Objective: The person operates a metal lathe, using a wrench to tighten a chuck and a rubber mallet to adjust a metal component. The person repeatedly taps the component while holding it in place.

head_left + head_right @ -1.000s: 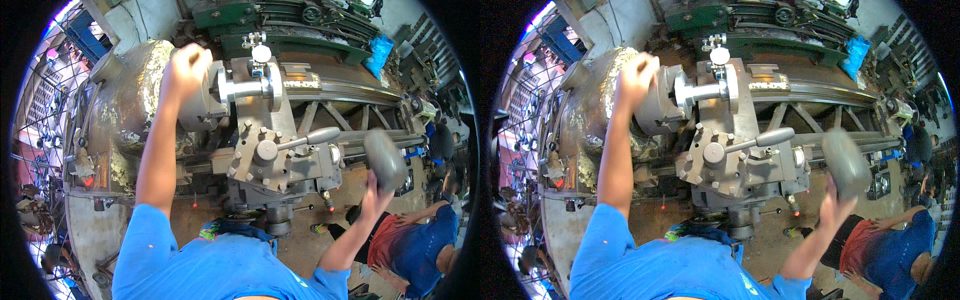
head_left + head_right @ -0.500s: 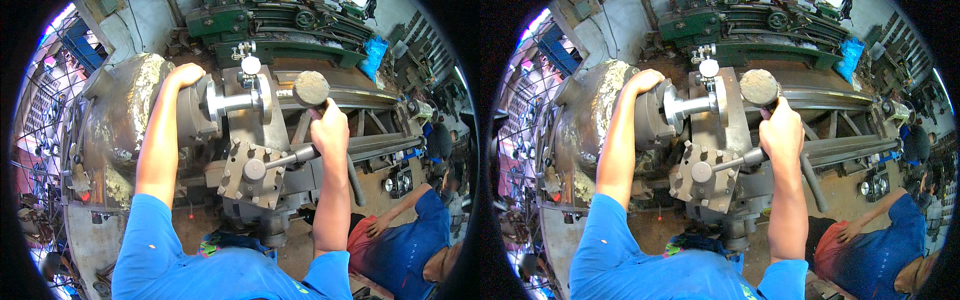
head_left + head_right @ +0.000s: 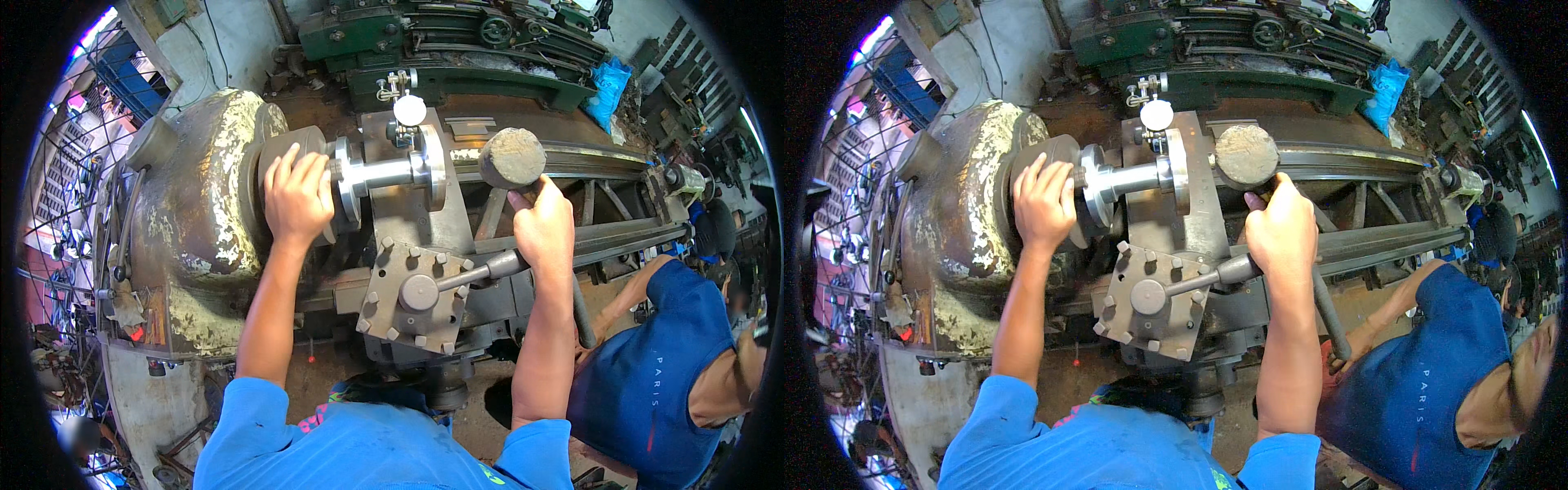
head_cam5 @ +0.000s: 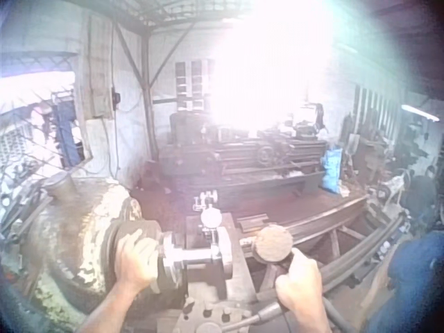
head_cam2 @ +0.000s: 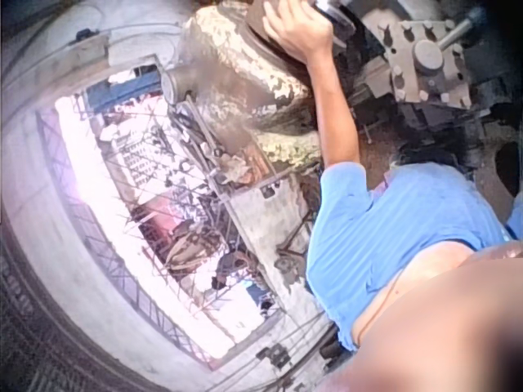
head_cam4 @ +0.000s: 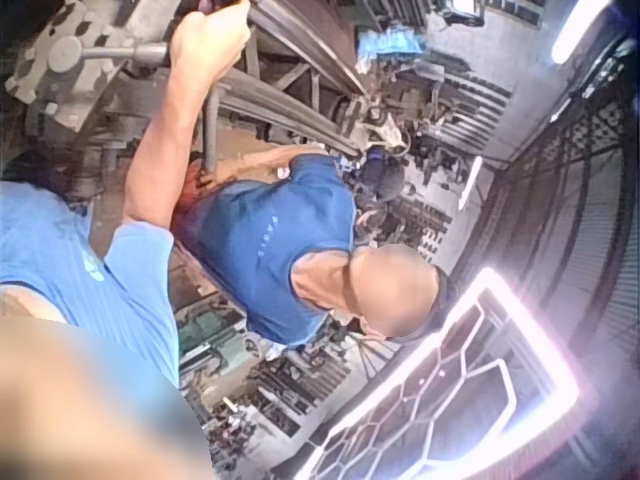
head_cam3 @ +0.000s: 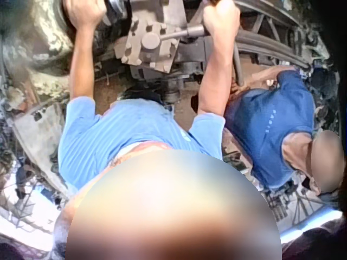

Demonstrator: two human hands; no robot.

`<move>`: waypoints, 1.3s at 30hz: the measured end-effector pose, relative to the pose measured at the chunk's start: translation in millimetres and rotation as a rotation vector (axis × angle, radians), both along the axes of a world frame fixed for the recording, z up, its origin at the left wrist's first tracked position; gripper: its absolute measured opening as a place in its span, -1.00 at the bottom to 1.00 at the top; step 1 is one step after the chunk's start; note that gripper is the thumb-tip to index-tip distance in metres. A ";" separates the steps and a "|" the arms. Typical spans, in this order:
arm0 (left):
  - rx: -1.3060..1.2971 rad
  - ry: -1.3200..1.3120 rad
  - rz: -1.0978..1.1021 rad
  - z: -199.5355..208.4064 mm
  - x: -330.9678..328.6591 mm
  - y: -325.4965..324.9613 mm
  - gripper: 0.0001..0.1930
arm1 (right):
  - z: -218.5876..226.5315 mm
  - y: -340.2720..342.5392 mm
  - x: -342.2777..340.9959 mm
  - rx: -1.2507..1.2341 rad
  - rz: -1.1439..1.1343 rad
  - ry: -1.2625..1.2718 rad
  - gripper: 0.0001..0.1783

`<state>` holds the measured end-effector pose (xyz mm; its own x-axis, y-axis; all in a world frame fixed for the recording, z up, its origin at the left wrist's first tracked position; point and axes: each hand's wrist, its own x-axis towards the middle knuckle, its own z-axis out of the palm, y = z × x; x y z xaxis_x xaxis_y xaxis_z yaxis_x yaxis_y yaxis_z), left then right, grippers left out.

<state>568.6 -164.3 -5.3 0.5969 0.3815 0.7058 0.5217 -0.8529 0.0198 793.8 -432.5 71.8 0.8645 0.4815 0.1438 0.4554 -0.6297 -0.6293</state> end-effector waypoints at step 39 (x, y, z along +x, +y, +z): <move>-0.072 -0.177 -0.089 49.7 22.3 20.5 -0.75 | 4.5 -1.5 -4.0 0.020 0.023 -0.018 -0.68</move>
<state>590.9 -143.8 44.4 0.4993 0.3861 0.7756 0.4271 -0.8886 0.1673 789.8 -434.0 76.4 0.8503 0.4984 0.1693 0.4813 -0.6061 -0.6332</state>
